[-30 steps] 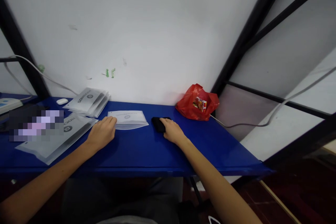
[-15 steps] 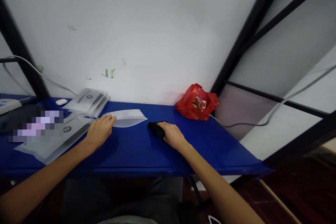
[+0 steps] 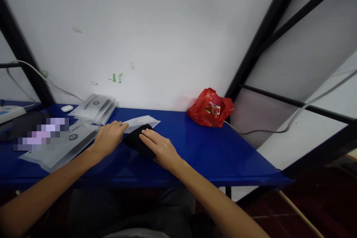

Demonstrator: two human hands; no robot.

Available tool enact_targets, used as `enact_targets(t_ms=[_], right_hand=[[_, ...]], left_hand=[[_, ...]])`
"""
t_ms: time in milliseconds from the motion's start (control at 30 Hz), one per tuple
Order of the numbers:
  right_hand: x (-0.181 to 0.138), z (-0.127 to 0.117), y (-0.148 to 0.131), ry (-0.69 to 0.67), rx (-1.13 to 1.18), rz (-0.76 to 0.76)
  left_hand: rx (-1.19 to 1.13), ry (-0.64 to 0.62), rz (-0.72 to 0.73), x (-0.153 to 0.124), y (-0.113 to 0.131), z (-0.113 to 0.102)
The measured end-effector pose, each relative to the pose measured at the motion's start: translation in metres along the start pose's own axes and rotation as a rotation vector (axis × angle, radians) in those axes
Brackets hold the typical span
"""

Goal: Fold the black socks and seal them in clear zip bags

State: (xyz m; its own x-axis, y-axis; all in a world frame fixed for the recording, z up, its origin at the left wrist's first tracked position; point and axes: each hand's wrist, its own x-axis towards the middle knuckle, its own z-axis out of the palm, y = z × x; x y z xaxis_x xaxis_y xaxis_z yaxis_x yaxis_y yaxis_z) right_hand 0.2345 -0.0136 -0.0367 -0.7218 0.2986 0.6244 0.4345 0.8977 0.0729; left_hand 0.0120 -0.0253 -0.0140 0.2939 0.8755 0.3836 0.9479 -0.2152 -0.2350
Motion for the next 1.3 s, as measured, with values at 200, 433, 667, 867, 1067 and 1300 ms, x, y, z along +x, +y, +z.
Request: enact_targets(t_ms=[200, 433, 667, 867, 1067, 1300], right_hand=[[-0.005, 0.018, 0.010, -0.076, -0.010, 0.029], [-0.007, 0.028, 0.021, 0.017, 0.019, 0.223], [-0.003, 0.035, 0.016, -0.108, -0.040, 0.244], [0.005, 0.036, 0.019, -0.228, -0.197, 0.015], [0.016, 0.036, 0.020, -0.261, -0.144, 0.120], [0.024, 0.040, 0.007, -0.245, 0.066, 0.296]], left_hand=[[-0.115, -0.019, -0.017, 0.000, 0.001, -0.001], [-0.180, -0.077, -0.025, -0.002, 0.008, -0.002], [-0.345, -0.014, -0.055, 0.000, 0.004, 0.007], [-0.643, 0.036, -0.055, 0.005, -0.007, 0.009], [-0.674, 0.032, 0.049, -0.002, 0.003, 0.006], [-0.315, 0.073, 0.116, -0.003, 0.012, 0.005]])
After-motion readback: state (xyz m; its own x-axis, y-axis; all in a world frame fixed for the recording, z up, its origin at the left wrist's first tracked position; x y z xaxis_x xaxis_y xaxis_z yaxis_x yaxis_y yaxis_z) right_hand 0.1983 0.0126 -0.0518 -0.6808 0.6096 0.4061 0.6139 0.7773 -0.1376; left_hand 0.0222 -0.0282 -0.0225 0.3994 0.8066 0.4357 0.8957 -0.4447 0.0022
